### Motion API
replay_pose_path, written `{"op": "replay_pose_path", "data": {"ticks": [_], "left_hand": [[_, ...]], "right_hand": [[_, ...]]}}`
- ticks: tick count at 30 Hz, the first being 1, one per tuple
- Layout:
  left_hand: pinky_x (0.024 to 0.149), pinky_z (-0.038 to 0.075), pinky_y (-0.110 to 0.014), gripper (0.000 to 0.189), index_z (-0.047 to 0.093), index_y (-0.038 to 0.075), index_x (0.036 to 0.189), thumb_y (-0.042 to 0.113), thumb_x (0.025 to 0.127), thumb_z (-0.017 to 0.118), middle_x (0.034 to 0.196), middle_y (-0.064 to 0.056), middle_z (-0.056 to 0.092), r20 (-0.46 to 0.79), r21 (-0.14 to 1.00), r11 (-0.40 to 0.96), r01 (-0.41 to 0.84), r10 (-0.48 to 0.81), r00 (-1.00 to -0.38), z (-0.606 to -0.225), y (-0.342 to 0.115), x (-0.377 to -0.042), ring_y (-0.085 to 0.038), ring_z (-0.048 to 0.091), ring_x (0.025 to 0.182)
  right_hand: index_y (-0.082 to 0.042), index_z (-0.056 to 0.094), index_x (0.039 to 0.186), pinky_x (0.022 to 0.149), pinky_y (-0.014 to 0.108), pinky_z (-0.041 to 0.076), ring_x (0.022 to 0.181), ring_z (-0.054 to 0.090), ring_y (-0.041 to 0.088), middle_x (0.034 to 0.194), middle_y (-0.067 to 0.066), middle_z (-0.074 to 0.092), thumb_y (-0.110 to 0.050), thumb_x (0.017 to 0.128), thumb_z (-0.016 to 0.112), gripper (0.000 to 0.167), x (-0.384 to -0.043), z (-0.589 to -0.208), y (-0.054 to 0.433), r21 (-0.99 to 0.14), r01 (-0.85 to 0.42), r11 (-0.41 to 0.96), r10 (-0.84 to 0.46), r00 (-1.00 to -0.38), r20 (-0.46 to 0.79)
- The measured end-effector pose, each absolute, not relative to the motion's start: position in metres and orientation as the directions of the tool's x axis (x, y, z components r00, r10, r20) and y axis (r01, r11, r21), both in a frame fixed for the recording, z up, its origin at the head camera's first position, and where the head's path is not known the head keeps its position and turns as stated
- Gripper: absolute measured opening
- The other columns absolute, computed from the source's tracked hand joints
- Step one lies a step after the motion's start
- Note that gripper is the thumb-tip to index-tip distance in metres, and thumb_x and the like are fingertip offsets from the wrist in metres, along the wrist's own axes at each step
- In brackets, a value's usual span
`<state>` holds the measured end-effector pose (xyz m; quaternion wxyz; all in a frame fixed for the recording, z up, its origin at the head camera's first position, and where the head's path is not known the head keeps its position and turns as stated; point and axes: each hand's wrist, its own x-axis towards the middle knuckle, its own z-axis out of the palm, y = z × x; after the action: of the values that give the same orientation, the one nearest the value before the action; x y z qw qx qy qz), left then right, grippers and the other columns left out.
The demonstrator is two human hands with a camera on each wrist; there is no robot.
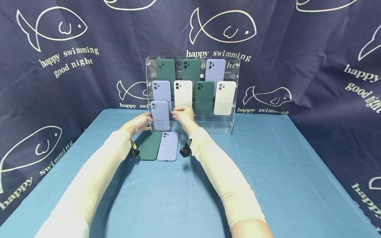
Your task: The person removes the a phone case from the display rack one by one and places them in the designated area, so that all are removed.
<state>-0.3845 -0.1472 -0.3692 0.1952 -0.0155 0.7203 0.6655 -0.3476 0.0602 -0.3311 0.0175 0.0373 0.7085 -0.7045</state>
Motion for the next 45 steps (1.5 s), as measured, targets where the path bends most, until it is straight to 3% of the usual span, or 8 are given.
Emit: {"op": "replay_pose_path", "data": {"ticks": [9, 17, 26, 45], "left_hand": [[0.124, 0.020, -0.050, 0.058, 0.014, 0.003, 0.154, -0.001, 0.099, 0.032, 0.159, -0.015, 0.019, -0.279, 0.960, 0.116, -0.257, 0.268, -0.922, -0.374, -0.147, -0.386, -0.028, 0.013, 0.150], [0.124, 0.020, -0.047, 0.062, 0.006, 0.005, 0.156, 0.003, 0.102, 0.035, 0.162, -0.014, 0.012, -0.299, 0.953, 0.133, -0.273, 0.261, -0.918, -0.376, -0.148, -0.385, -0.028, 0.009, 0.151], [0.124, 0.023, -0.047, 0.061, 0.010, 0.005, 0.156, 0.002, 0.101, 0.037, 0.161, -0.014, 0.016, -0.304, 0.950, 0.151, -0.275, 0.233, -0.924, -0.375, -0.146, -0.385, -0.028, 0.012, 0.150], [0.124, 0.020, -0.047, 0.060, 0.009, 0.008, 0.157, 0.004, 0.103, 0.034, 0.162, -0.011, 0.015, -0.321, 0.946, 0.133, -0.297, 0.231, -0.918, -0.375, -0.149, -0.388, -0.026, 0.012, 0.150]], "right_hand": [[0.006, 0.066, 0.116, 0.096, 0.035, 0.057, 0.108, 0.066, 0.034, 0.119, 0.021, 0.066, -0.002, 0.087, 0.069, 0.031, -0.356, -0.341, 0.056, -0.999, 0.031, 0.022, 0.052, -0.998, -0.030], [0.004, 0.070, 0.110, 0.096, 0.039, 0.057, 0.104, 0.067, 0.034, 0.117, 0.020, 0.067, -0.007, 0.086, 0.072, 0.026, -0.359, -0.349, 0.053, -0.992, 0.006, 0.130, 0.043, -0.999, 0.000], [0.005, 0.070, 0.109, 0.096, 0.038, 0.057, 0.096, 0.068, 0.031, 0.108, 0.021, 0.070, -0.006, 0.083, 0.075, 0.029, -0.367, -0.350, 0.050, -0.984, 0.072, 0.165, 0.038, -0.997, -0.067], [0.001, 0.070, 0.114, 0.097, 0.034, 0.056, 0.103, 0.068, 0.028, 0.115, 0.017, 0.070, -0.013, 0.086, 0.074, 0.031, -0.370, -0.350, 0.043, -0.970, 0.128, 0.207, 0.063, -0.991, -0.117]]}}
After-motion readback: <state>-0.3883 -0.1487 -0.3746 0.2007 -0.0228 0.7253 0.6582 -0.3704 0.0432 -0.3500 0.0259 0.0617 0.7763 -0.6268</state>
